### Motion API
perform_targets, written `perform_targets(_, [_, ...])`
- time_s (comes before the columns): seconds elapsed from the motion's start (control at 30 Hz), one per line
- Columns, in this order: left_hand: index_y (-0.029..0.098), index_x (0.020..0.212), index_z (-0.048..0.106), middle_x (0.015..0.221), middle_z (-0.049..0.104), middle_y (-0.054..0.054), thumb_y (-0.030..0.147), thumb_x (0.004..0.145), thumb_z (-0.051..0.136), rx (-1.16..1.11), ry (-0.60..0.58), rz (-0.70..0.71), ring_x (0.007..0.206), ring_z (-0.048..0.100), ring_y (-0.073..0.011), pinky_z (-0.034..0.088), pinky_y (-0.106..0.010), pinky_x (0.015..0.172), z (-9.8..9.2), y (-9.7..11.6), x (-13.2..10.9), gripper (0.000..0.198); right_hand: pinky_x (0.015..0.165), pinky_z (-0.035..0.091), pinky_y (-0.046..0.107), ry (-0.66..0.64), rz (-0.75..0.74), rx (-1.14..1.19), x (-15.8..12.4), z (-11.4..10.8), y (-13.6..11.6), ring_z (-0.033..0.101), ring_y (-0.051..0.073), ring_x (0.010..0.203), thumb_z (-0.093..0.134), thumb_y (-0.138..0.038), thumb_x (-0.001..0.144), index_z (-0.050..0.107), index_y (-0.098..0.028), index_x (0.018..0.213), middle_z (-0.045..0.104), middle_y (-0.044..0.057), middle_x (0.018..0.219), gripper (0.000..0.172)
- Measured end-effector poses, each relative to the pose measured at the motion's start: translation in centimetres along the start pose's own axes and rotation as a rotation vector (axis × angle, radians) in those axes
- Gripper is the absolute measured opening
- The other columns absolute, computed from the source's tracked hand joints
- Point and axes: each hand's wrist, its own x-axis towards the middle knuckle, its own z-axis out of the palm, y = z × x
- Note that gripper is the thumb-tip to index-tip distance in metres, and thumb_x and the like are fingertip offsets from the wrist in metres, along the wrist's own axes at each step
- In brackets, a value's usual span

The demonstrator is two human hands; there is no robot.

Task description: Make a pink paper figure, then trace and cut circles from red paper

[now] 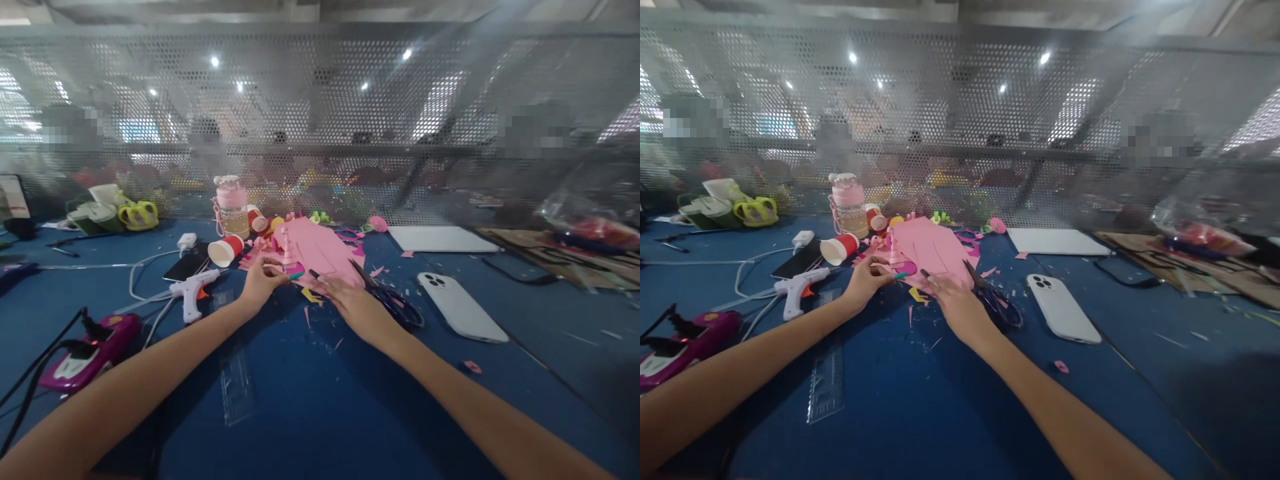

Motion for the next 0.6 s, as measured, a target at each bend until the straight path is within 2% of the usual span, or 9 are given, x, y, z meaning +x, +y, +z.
perform_targets(0.1, [0.015,0.077,0.047,0.042,0.058,0.007,0.015,0.047,0.075,0.043,0.007,0.038,0.045,0.057,-0.0118,0.042,-0.021,0.050,0.0,0.0,-0.2,0.042,0.099,0.030,0.049,0.066,0.153,-0.080,-0.2,0.1,1.7,0.034,0.026,0.125,0.029,-0.004,0.080,0.049,-0.011,0.121,0.047,0.011,0.128,0.047])
perform_targets(0.17, [0.015,0.080,0.046,0.043,0.057,0.008,0.015,0.049,0.074,0.056,0.020,0.059,0.045,0.056,-0.0107,0.041,-0.020,0.051,-0.1,0.0,-0.3,0.042,0.097,0.025,0.058,0.130,0.276,-0.079,-0.2,-0.2,2.6,0.028,0.033,0.126,0.033,-0.006,0.078,0.056,-0.009,0.114,0.048,0.015,0.127,0.043])
perform_targets(0.2, [0.015,0.081,0.046,0.042,0.057,0.008,0.014,0.050,0.073,0.055,0.023,0.065,0.044,0.055,-0.0101,0.040,-0.020,0.050,-0.1,0.0,-0.4,0.042,0.097,0.022,0.060,0.185,0.325,-0.027,-0.1,-0.4,2.8,0.025,0.035,0.127,0.035,-0.008,0.078,0.057,-0.009,0.111,0.047,0.016,0.127,0.040])
perform_targets(0.27, [0.015,0.085,0.045,0.041,0.055,0.010,0.013,0.050,0.073,0.060,0.019,0.080,0.041,0.053,-0.0093,0.038,-0.019,0.048,0.0,0.2,-0.5,0.044,0.101,0.018,0.058,0.304,0.371,0.238,0.3,-0.8,2.6,0.023,0.034,0.128,0.042,-0.016,0.077,0.059,-0.010,0.107,0.047,0.016,0.127,0.035])
perform_targets(0.33, [0.014,0.089,0.045,0.039,0.053,0.011,0.012,0.048,0.073,0.075,0.009,0.080,0.039,0.051,-0.0091,0.037,-0.018,0.045,0.1,0.4,-0.7,0.050,0.102,0.022,0.052,0.344,0.350,0.564,1.1,-0.9,1.7,0.032,0.031,0.125,0.049,-0.025,0.074,0.060,-0.012,0.104,0.051,0.015,0.123,0.035])
perform_targets(0.4, [0.014,0.091,0.044,0.040,0.053,0.011,0.011,0.047,0.074,0.105,-0.002,0.065,0.039,0.050,-0.0094,0.037,-0.018,0.044,0.3,0.7,-1.0,0.054,0.098,0.033,0.046,0.289,0.309,0.785,2.3,-0.7,0.4,0.047,0.028,0.114,0.055,-0.032,0.069,0.059,-0.013,0.103,0.058,0.014,0.115,0.039])
perform_targets(0.5, [0.014,0.092,0.044,0.042,0.054,0.010,0.013,0.049,0.075,0.152,-0.012,0.057,0.040,0.050,-0.0094,0.036,-0.018,0.044,0.4,0.9,-1.2,0.053,0.083,0.048,0.036,0.209,0.257,0.918,4.5,0.2,-1.6,0.059,0.024,0.099,0.055,-0.036,0.067,0.060,-0.012,0.101,0.063,0.013,0.107,0.042])
perform_targets(0.6, [0.015,0.092,0.044,0.043,0.055,0.009,0.020,0.050,0.076,0.188,-0.020,0.059,0.040,0.051,-0.0100,0.036,-0.018,0.043,0.3,0.9,-1.3,0.053,0.077,0.050,0.033,0.216,0.250,0.997,6.0,0.9,-2.8,0.062,0.022,0.093,0.049,-0.037,0.069,0.060,-0.010,0.098,0.065,0.014,0.101,0.041])
